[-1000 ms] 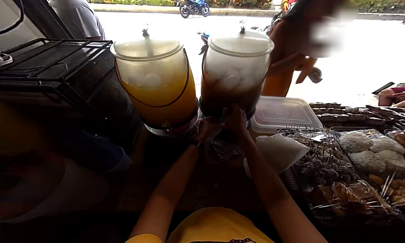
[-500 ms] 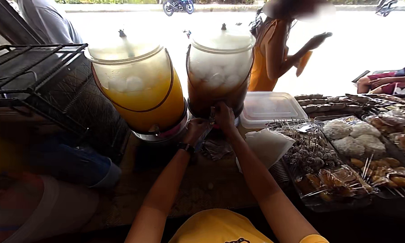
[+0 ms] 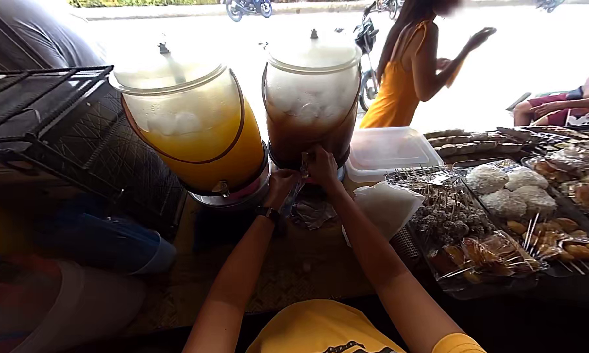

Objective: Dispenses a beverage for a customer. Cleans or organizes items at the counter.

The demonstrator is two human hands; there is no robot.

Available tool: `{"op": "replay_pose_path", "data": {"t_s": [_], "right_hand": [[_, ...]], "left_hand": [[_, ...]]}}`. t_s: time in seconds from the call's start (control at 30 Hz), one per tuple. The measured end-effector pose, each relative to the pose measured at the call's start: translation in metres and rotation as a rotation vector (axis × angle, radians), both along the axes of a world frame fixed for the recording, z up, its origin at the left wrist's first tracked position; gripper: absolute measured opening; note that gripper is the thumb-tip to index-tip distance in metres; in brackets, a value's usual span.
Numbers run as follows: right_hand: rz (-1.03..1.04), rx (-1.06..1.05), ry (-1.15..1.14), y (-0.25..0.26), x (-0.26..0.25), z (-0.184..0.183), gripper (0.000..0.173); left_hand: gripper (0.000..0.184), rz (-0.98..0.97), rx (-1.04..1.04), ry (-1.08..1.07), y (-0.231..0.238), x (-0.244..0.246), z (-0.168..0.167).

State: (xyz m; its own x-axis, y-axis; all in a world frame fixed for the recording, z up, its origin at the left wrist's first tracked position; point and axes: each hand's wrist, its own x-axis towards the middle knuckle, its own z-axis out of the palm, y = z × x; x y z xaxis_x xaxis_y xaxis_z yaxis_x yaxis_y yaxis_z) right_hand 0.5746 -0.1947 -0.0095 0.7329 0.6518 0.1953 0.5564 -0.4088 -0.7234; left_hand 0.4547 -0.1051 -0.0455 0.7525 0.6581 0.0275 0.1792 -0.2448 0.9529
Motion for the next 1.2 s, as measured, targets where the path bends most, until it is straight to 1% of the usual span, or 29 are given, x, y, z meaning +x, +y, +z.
{"op": "replay_pose_path", "data": {"t_s": [0.13, 0.3, 0.5, 0.63, 0.87, 1.2], "right_hand": [[-0.001, -0.004, 0.008, -0.001, 0.0, 0.001, 0.03], [-0.008, -0.035, 0.018, 0.0, 0.0, 0.001, 0.029], [-0.005, -0.028, 0.006, 0.0, 0.0, 0.002, 0.027], [-0.011, -0.023, -0.009, 0.003, 0.002, -0.002, 0.029], [-0.005, 0.0, -0.026, 0.002, 0.003, -0.003, 0.03], [-0.005, -0.003, -0.012, 0.002, 0.004, -0.002, 0.029]], "left_hand": [[0.018, 0.005, -0.017, -0.017, 0.001, 0.005, -0.004], [0.017, -0.025, 0.06, 0.017, 0.003, -0.003, -0.014], [0.018, 0.0, -0.005, -0.002, 0.007, 0.009, -0.006], [0.013, 0.018, -0.051, -0.074, 0.019, 0.021, -0.024], [0.015, 0.012, -0.046, -0.04, 0.017, 0.019, -0.018], [0.014, 0.018, -0.065, -0.073, 0.016, 0.02, -0.021]]}}
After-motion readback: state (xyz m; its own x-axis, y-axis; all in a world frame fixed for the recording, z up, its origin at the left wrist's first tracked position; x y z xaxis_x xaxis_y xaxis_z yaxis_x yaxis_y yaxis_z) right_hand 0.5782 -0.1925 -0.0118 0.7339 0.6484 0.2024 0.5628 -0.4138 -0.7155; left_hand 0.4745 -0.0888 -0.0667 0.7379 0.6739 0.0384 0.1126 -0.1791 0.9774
